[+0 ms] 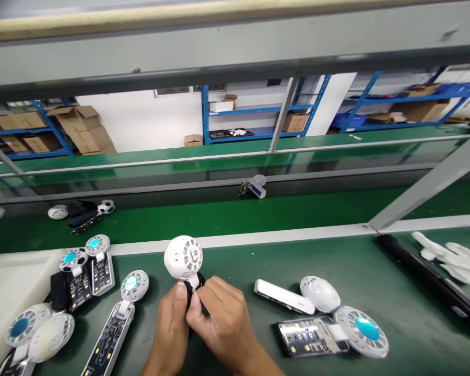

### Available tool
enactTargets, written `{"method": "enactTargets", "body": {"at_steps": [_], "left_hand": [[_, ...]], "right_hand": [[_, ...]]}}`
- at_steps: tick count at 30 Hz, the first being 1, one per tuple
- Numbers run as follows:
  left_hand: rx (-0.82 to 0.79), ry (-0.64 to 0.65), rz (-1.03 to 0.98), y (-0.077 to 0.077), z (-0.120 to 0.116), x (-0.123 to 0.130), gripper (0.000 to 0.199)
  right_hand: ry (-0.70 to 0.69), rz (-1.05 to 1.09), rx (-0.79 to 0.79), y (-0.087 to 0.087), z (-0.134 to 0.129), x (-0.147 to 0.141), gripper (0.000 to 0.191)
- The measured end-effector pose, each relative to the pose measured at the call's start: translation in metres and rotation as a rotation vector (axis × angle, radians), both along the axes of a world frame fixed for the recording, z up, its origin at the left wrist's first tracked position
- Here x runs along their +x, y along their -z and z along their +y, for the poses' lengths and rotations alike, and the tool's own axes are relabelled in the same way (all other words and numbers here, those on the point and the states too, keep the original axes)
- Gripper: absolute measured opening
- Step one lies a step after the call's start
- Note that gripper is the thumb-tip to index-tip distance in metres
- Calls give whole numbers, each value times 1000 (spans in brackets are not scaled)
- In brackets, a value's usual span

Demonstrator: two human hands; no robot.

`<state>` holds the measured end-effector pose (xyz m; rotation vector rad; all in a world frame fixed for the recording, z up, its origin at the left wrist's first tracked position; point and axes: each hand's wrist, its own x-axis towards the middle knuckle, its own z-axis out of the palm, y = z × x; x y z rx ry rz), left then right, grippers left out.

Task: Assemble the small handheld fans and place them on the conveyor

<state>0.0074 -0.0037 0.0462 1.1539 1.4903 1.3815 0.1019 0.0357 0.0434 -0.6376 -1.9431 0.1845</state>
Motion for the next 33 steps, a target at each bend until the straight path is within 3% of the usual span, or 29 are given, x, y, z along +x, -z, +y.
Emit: {"method": "enactTargets", "body": {"at_steps": [13, 18, 23, 28, 31, 33], "left_hand": [[74, -1, 51, 4, -7, 2, 45], [90, -56, 68, 5, -5, 0, 48], [61, 3, 41, 5, -5, 3, 44], [20, -49, -91, 13, -8, 7, 49], [-73, -82, -303, 18, -11, 11, 59], [-117, -115, -391, 20, -13, 13, 65]], "right_hand": [[-30, 36, 15, -4, -5, 3, 31], [9, 34, -50, -4, -8, 1, 29], [10, 21, -35, -2, -4, 2, 29], [76, 166, -249, 5, -10, 3, 6], [77, 211, -406, 11, -17, -1, 41], [73, 210, -453, 13, -21, -4, 43]]}}
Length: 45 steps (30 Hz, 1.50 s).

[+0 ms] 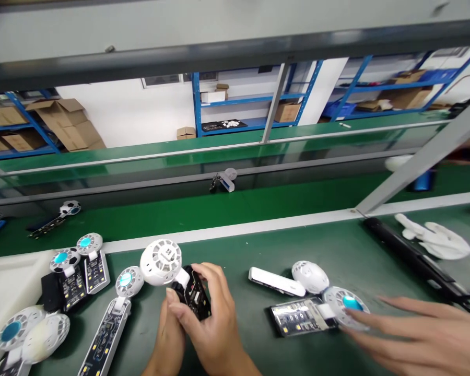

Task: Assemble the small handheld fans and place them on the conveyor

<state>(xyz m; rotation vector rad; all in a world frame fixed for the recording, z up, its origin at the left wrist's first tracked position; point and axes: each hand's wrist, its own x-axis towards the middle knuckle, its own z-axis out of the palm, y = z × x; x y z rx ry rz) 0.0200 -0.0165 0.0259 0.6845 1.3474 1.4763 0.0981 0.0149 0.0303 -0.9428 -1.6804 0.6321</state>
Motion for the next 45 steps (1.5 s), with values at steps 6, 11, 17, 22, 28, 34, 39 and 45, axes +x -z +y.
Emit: {"method": "enactTargets", "body": {"at_steps": [6, 11, 17, 22, 28, 34, 39, 45], "left_hand": [[10, -133, -33, -2, -6, 2, 73], [28, -129, 25, -11, 2, -6, 62], [5, -17, -51, 3, 31, -22, 44], [-72, 55, -105, 16, 40, -39, 46], [-14, 99, -100, 11, 35, -48, 43], [79, -76, -17, 19, 40, -26, 45], [65, -245, 86, 24, 49, -13, 39], [35, -258, 132, 19, 53, -13, 41]], "right_hand": [[-30, 37, 7, 0, -9, -8, 28], [-51, 137, -7, 6, -13, -12, 27], [-23, 165, -182, 22, 12, -7, 21], [6, 51, -174, 39, 23, -7, 22], [28, -43, 12, 43, 16, -7, 21], [24, 33, -4, 49, 16, -9, 20], [68, -55, -35, 45, 16, -8, 16], [4, -289, -45, 30, 26, 1, 8]]}}
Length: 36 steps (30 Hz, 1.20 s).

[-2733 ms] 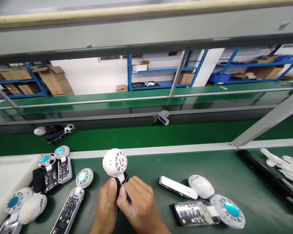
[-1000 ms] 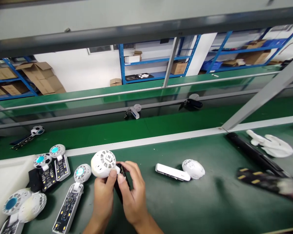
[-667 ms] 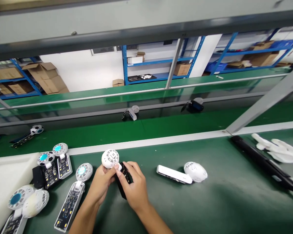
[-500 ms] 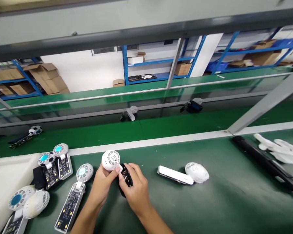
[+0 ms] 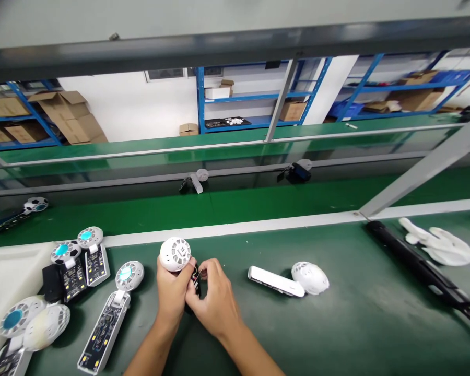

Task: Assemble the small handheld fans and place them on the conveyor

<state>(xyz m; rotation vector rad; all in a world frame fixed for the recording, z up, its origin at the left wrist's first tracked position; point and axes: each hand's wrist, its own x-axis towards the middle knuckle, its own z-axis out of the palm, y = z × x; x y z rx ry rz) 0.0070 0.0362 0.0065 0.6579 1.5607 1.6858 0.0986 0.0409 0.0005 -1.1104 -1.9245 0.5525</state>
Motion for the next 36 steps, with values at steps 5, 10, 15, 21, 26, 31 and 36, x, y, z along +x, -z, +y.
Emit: {"method": "enactTargets", "body": {"at_steps": [5, 10, 15, 21, 26, 31, 36], "left_hand": [[7, 50, 17, 3, 0, -5, 37], [19, 95, 26, 4, 0, -7, 40], [29, 58, 44, 1, 2, -3, 42], [42, 63, 29, 1, 3, -2, 44], [51, 104, 53, -2, 2, -4, 43], [58, 113, 86, -5, 4, -1, 46], [36, 48, 74, -5, 5, 2, 50]], "right_hand": [[-61, -64, -79, -4, 4, 2, 11], [-95, -80, -87, -5, 5, 7, 10], [-99, -57, -60, -5, 4, 5, 7], [-40, 31, -118, -3, 2, -2, 6], [-112, -9, -169, -6, 5, 4, 5], [-139, -54, -152, -9, 6, 7, 9], [-104, -74, -147, -10, 7, 5, 14]]}}
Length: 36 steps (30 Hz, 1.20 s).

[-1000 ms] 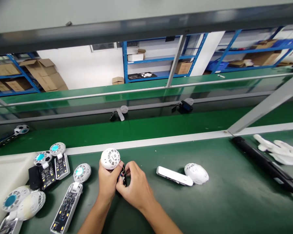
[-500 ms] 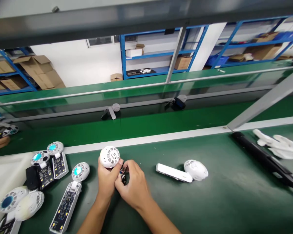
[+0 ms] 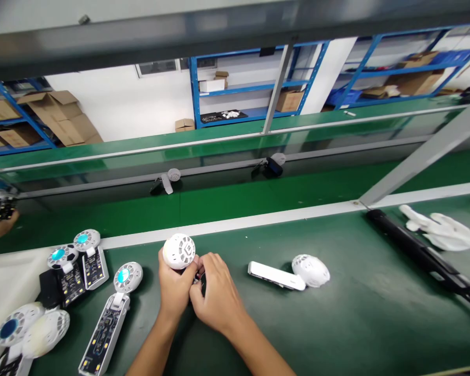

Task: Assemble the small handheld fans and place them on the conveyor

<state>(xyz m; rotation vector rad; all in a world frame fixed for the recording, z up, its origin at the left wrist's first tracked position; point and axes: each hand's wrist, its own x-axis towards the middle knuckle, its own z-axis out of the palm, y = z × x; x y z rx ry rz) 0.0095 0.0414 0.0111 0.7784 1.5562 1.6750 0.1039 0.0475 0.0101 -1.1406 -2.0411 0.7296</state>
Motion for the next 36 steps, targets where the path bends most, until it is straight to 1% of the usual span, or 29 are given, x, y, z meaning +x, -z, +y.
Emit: {"method": "enactTargets", "body": {"at_steps": [4, 6, 10, 11, 13, 15, 17, 20, 25, 30, 33, 36], "left_hand": [[13, -40, -79, 4, 0, -3, 53], [16, -25, -152, 7, 0, -5, 51], [22, 16, -314, 13, 1, -8, 47], [28, 20, -346, 14, 1, -9, 48], [36, 19, -396, 13, 1, -10, 48], [38, 8, -427, 11, 1, -11, 48], [38, -2, -447, 8, 0, -12, 48], [23, 4, -472, 4, 0, -13, 48], [-16, 28, -487, 2, 2, -17, 42], [-18, 47, -449, -1, 5, -23, 38], [-22, 60, -403, -1, 4, -25, 41], [-28, 23, -335, 1, 4, -25, 45]], "right_hand": [[78, 72, -45, 6, -4, -4, 22], [106, 99, -78, 9, -7, -6, 26], [119, 121, -107, 15, -9, -7, 41], [122, 118, -99, 16, -9, -7, 41], [112, 99, -44, 17, -8, -7, 34], [78, 77, 38, 18, -8, -7, 25], [42, 65, 88, 19, -8, -8, 21], [35, 70, 97, 22, -10, -12, 22], [85, 103, 64, 28, -11, -14, 24], [27, 120, 1, 22, -9, -7, 23], [38, 132, -24, 17, -9, -7, 22], [22, 114, -45, 18, -11, -9, 34]]}}
